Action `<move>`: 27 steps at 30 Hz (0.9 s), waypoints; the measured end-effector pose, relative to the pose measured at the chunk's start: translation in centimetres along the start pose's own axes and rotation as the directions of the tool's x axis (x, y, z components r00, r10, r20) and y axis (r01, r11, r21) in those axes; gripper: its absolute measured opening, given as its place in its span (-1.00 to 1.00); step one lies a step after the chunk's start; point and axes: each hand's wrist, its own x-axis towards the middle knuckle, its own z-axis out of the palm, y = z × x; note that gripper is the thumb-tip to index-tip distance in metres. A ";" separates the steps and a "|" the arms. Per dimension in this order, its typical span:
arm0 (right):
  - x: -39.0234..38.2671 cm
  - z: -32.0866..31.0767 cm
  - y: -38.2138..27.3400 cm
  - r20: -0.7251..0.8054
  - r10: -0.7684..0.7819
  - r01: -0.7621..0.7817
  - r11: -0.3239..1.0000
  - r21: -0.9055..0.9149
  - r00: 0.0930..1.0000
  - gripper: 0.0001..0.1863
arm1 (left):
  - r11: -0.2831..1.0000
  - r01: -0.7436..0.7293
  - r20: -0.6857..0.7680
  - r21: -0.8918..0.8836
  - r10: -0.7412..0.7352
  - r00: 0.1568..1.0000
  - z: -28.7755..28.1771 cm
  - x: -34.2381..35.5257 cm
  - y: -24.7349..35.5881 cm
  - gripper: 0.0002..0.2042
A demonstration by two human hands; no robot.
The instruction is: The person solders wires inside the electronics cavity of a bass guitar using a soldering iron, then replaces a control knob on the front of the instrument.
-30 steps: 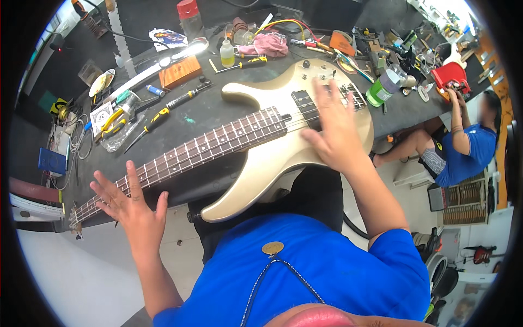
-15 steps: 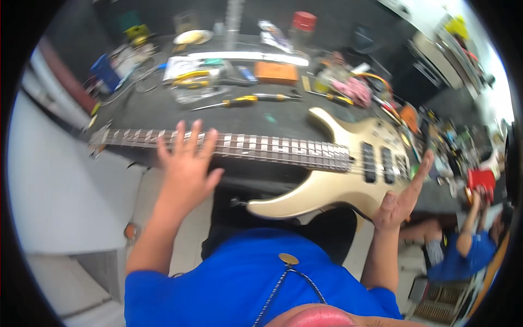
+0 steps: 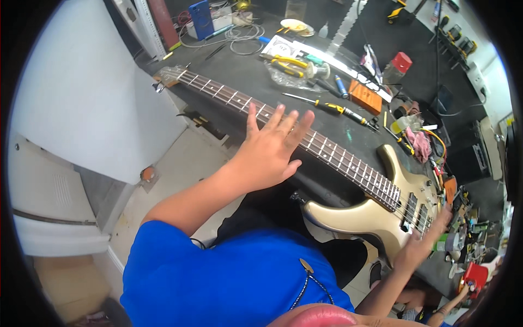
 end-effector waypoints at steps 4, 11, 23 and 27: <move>0.9 -0.1 -1.4 -0.411 0.043 0.110 0.934 0.340 0.911 -0.25 | 0.994 -0.034 0.052 0.106 0.029 0.998 0.4 0.3 -0.5 -0.04; 1.7 -1.7 -0.8 -0.262 -0.065 0.087 0.994 0.070 0.963 -0.17 | 0.997 -0.001 0.096 0.083 -0.007 0.995 -0.3 0.0 0.9 -0.08; 2.4 -3.6 -2.7 -0.508 -0.237 0.337 0.934 0.115 0.828 -0.15 | 0.999 -0.024 0.096 0.040 0.020 0.995 0.4 0.3 0.4 -0.03; -0.9 1.4 -0.2 0.391 0.245 -0.196 0.967 -0.159 0.887 -0.01 | 0.996 -0.060 0.067 0.067 0.056 0.996 0.0 1.6 0.4 -0.05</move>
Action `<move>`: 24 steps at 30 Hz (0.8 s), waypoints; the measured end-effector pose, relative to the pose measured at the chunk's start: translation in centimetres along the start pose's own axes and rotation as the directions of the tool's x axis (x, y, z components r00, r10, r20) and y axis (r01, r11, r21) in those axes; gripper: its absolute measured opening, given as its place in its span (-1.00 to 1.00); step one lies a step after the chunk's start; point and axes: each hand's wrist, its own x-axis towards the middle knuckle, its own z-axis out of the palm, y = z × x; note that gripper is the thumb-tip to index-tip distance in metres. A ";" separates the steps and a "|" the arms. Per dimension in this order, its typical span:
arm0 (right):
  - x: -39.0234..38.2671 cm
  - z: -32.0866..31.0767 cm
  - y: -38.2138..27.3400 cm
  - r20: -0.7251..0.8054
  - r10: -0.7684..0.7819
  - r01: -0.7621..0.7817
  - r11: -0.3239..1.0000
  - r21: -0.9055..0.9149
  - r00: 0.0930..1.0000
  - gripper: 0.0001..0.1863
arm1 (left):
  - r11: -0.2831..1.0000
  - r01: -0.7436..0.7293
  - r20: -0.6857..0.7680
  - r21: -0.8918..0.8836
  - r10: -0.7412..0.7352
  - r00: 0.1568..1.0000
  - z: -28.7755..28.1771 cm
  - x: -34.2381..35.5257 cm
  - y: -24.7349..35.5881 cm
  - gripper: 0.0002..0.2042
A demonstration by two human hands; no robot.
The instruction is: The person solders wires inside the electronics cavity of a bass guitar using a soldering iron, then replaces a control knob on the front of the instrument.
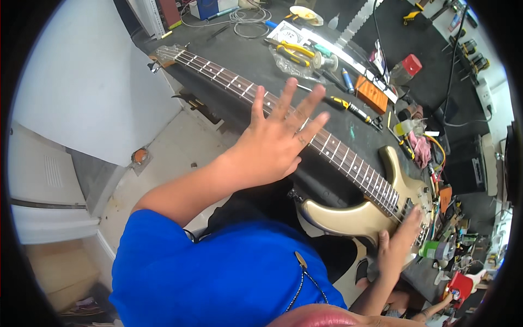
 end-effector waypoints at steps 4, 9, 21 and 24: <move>-0.3 -6.9 -1.9 -0.683 -0.280 0.471 0.876 0.106 0.674 -0.11 | 0.996 0.051 0.147 0.076 -0.062 0.987 -0.3 -0.7 -0.4 -0.02; 0.5 0.6 1.1 -0.132 -0.072 0.044 0.979 -0.201 0.989 -0.07 | 0.999 0.034 0.040 0.005 -0.034 0.999 0.0 -0.1 0.3 0.03; 1.0 -0.7 0.4 0.010 -0.241 0.237 0.945 -0.226 0.970 -0.01 | 0.977 0.096 -0.016 0.192 -0.095 0.995 -1.4 0.9 1.1 -0.10; 1.3 -5.1 -4.1 -0.592 -0.246 0.412 0.897 0.161 0.767 0.10 | 0.976 0.211 0.154 0.059 -0.218 0.964 -0.6 -1.2 -0.4 -0.03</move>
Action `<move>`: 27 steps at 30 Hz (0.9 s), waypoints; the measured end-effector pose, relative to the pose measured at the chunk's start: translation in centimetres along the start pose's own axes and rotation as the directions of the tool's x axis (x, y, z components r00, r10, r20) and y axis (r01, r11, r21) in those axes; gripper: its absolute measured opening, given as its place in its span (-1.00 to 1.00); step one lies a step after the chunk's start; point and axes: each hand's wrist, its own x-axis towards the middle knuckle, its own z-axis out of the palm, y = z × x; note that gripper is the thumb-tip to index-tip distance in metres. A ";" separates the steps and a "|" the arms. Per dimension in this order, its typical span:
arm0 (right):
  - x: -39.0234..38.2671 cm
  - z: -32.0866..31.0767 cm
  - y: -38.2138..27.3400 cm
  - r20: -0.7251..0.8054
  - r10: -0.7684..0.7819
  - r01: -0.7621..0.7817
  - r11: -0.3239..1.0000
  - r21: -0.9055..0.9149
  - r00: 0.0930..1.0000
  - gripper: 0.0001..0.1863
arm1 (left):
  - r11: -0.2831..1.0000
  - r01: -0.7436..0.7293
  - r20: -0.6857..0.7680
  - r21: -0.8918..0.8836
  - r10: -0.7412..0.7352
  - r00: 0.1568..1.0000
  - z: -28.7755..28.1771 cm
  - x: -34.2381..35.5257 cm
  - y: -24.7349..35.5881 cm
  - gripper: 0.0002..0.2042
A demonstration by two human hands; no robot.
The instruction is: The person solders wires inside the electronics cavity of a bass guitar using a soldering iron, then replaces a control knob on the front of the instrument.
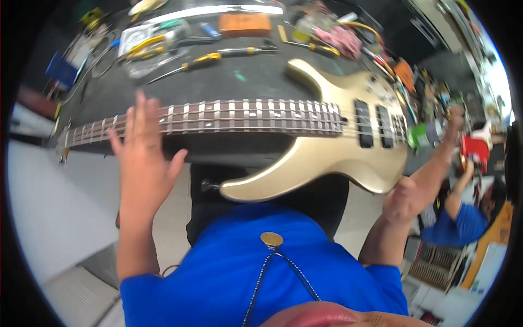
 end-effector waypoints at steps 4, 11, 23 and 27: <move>-3.7 0.8 3.6 0.210 0.150 -0.110 0.975 -0.192 0.966 0.07 | 0.969 -0.039 0.048 0.245 0.028 0.998 -0.2 0.9 1.6 -0.01; -2.9 -1.0 2.4 0.354 0.093 -0.009 0.972 -0.233 0.930 0.01 | 0.970 -0.231 -0.328 -0.073 0.196 0.924 1.3 -0.6 1.4 -0.13; -5.9 -2.6 9.3 0.124 0.365 -0.329 0.914 -0.239 0.923 -0.31 | 0.947 -0.304 -0.487 -0.103 0.218 0.846 1.7 1.8 1.6 -0.27; -7.2 -1.5 11.0 0.115 0.436 -0.411 0.891 -0.191 0.893 -0.31 | 0.941 -0.250 -0.289 0.227 0.310 0.906 6.0 1.7 1.0 -0.27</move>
